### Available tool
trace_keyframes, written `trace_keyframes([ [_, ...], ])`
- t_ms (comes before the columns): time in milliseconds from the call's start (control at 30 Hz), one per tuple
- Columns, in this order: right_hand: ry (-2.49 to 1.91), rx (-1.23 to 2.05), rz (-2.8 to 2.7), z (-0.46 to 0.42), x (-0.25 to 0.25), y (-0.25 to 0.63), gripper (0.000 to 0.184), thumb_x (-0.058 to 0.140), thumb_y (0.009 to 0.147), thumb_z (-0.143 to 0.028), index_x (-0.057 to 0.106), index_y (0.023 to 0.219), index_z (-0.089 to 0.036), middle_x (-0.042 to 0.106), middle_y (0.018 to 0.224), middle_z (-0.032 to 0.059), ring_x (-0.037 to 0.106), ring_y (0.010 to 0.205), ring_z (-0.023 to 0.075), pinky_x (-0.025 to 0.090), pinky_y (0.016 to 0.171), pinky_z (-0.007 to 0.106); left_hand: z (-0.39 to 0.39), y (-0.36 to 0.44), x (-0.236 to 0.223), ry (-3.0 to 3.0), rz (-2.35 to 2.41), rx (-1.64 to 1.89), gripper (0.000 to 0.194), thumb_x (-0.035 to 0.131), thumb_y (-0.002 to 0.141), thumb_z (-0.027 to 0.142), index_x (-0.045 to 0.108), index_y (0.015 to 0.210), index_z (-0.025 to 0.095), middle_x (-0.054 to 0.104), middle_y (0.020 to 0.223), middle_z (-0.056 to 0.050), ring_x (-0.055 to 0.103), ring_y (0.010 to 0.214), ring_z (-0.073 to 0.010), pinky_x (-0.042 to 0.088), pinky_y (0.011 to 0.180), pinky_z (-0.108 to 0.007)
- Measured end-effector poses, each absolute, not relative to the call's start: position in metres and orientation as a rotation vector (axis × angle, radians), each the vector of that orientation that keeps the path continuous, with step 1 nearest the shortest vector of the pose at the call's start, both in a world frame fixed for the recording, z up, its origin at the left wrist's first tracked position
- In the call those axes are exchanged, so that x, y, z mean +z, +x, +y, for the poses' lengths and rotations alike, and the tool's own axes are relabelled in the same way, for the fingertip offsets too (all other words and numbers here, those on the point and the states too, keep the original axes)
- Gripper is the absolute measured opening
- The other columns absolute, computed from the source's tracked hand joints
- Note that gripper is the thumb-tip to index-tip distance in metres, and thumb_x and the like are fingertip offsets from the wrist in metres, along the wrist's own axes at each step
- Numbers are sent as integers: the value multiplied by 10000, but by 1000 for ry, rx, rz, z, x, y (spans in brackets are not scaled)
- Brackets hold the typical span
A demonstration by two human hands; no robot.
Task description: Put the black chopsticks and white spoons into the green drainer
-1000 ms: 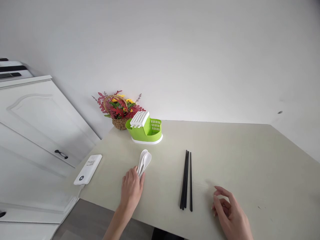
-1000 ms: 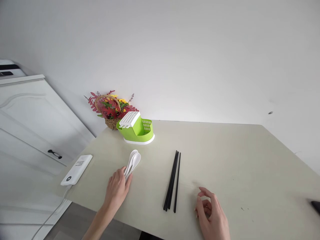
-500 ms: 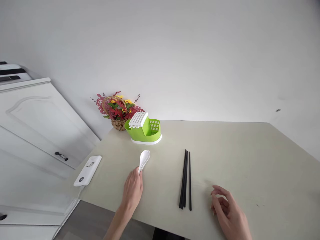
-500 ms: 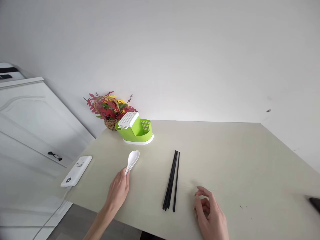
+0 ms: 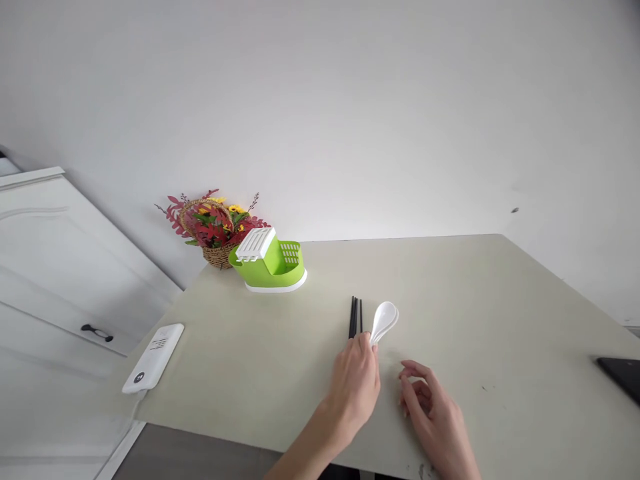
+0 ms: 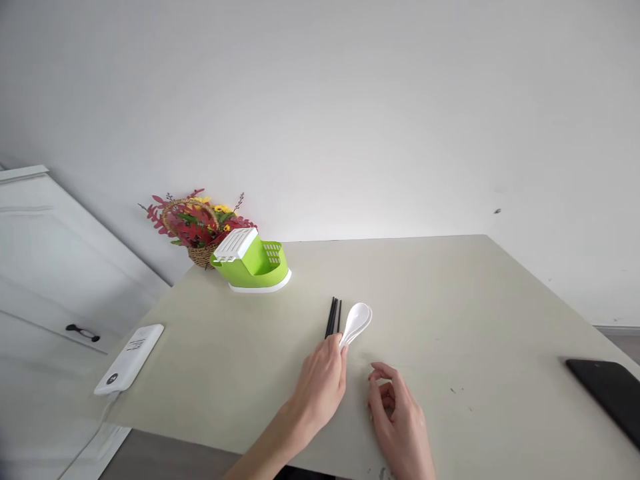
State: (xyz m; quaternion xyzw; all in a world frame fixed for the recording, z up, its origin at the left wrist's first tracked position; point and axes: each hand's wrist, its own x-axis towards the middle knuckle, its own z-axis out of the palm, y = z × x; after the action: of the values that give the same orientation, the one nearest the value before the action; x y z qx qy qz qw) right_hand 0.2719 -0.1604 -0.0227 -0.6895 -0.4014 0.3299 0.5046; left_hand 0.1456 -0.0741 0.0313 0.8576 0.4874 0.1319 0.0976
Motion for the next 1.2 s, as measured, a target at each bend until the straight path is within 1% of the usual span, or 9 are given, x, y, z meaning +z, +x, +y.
trace_keyframes([
  [267,-1607,818,-984,-156,-22,280,492,549,915,-670,652,1133,-241,712,756,18,667,618,191,522,576,285,-72,178,26,2758,1395,315,201,371,1042,67,539,1067,174,656,933,-78,661,781,-212,558,689,-344],
  [400,-1578,836,-929,-159,-22,281,475,558,926,-657,629,1150,-244,731,854,38,671,650,186,521,587,282,-76,181,22,2849,1399,258,182,464,1008,69,557,1142,149,646,955,-95,662,824,-240,566,728,-372],
  [600,-1561,855,-810,-161,-27,284,483,570,933,-664,620,1164,-244,709,794,19,648,630,179,523,602,280,-80,186,17,2920,1400,211,422,609,941,83,522,1353,65,662,1065,-159,684,944,-280,592,828,-403],
  [767,-1540,862,-796,-162,-26,284,495,591,919,-666,627,1159,-234,738,840,39,650,620,178,535,606,286,-88,186,5,2905,1362,194,645,725,867,136,486,1463,75,679,1193,-219,687,1111,-351,605,897,-443],
  [867,-1539,852,-795,-162,-25,285,480,599,914,-655,634,1150,-237,745,870,45,662,643,185,546,616,291,-98,186,-5,2944,1384,248,683,728,841,89,509,1489,99,631,1363,-246,613,1291,-389,572,1021,-471],
  [933,-1539,853,-796,-162,-24,285,473,610,908,-647,635,1148,-240,754,914,57,676,678,192,556,625,293,-102,185,-11,2970,1389,310,685,711,842,60,523,1499,111,572,1467,-242,547,1379,-391,530,1103,-474],
  [1000,-1537,853,-789,-162,-25,286,480,616,901,-650,636,1146,-238,759,954,70,693,713,202,568,637,297,-104,185,-14,2982,1387,317,692,706,845,64,526,1510,127,557,1499,-223,531,1397,-388,519,1123,-481],
  [1100,-1539,856,-776,-161,-26,286,500,619,888,-668,638,1135,-234,764,992,86,708,739,212,576,638,299,-101,187,-12,2999,1381,171,737,737,809,87,533,1515,152,603,1454,-199,583,1332,-383,558,1068,-484],
  [1200,-1553,859,-772,-161,-27,287,516,621,881,-680,634,1139,-233,766,1003,91,711,751,216,580,649,304,-101,188,-5,3009,1378,64,776,773,770,103,531,1508,99,620,1404,-227,595,1303,-383,568,1048,-465],
])
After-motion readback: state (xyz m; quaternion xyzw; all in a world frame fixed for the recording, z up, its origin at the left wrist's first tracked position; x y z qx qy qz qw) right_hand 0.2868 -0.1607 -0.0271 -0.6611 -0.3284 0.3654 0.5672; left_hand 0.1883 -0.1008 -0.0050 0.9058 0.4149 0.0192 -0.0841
